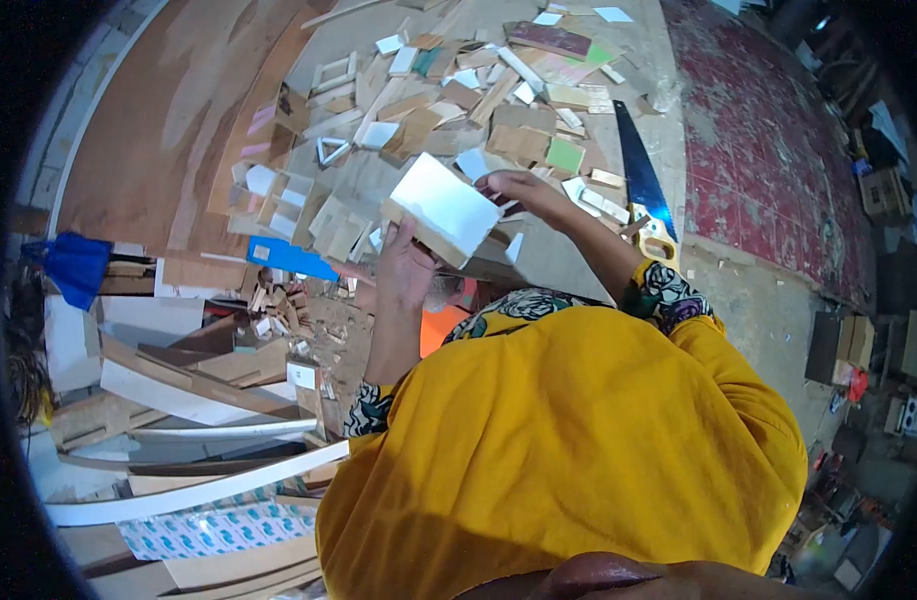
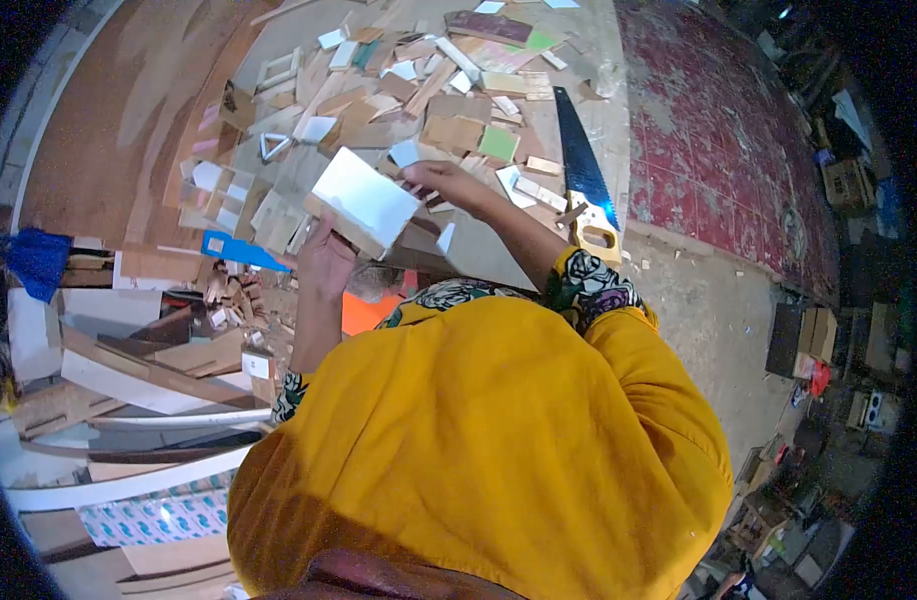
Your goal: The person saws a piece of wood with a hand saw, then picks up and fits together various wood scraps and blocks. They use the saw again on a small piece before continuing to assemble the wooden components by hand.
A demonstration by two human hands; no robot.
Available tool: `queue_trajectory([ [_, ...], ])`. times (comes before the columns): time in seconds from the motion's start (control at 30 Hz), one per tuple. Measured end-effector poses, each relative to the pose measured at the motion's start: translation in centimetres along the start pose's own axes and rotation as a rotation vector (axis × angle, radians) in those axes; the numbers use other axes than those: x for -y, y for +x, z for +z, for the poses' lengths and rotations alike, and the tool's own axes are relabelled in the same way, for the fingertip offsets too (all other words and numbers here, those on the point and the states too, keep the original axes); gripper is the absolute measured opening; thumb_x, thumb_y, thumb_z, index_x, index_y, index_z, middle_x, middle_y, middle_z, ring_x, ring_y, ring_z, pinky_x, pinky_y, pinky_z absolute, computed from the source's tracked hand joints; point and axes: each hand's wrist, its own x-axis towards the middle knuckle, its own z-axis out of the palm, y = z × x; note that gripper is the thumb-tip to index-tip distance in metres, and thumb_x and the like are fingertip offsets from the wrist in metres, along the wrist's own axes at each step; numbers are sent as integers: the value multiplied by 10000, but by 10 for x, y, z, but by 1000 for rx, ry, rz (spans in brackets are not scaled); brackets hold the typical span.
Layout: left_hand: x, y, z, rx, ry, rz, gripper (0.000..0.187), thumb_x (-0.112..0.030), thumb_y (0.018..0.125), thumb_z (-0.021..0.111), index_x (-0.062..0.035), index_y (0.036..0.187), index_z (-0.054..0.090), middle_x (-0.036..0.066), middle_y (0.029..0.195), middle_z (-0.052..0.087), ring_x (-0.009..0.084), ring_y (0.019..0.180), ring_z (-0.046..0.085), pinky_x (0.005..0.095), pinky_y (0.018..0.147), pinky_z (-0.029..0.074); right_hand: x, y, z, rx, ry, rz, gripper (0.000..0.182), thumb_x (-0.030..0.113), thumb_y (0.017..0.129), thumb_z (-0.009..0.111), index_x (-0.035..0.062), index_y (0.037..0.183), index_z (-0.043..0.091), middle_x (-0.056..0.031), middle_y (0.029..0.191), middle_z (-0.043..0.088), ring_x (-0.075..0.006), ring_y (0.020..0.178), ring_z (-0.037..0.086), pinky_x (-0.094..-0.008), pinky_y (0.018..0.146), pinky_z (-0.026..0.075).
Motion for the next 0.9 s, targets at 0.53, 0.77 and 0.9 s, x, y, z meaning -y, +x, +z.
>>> queue_trajectory([
  [0.53, 49, 29, 80, 144, 772, 421, 249, -39, 813, 629, 51, 1037, 564, 71, 950, 623, 112, 854, 583, 256, 776, 463, 53, -102, -28, -342, -561, -492, 176, 181, 796, 652, 47, 910, 652, -131, 800, 634, -292, 704, 608, -339, 617, 464],
  [0.77, 64, 33, 127, 345, 1244, 233, 218, -52, 760, 606, 8, 969, 629, 45, 809, 653, 76, 714, 599, 240, 662, 484, 57, -121, -59, -417, -376, -452, 228, 234, 843, 609, 22, 918, 643, -145, 738, 637, -227, 637, 617, -315, 594, 465],
  [0.9, 91, 62, 108, 467, 983, 63, 266, -57, 758, 619, 27, 1010, 608, 63, 872, 662, 87, 761, 604, 240, 673, 490, 53, -123, -77, -381, -370, -282, 305, 302, 875, 561, 8, 907, 638, -155, 701, 628, -231, 615, 607, -330, 582, 460],
])
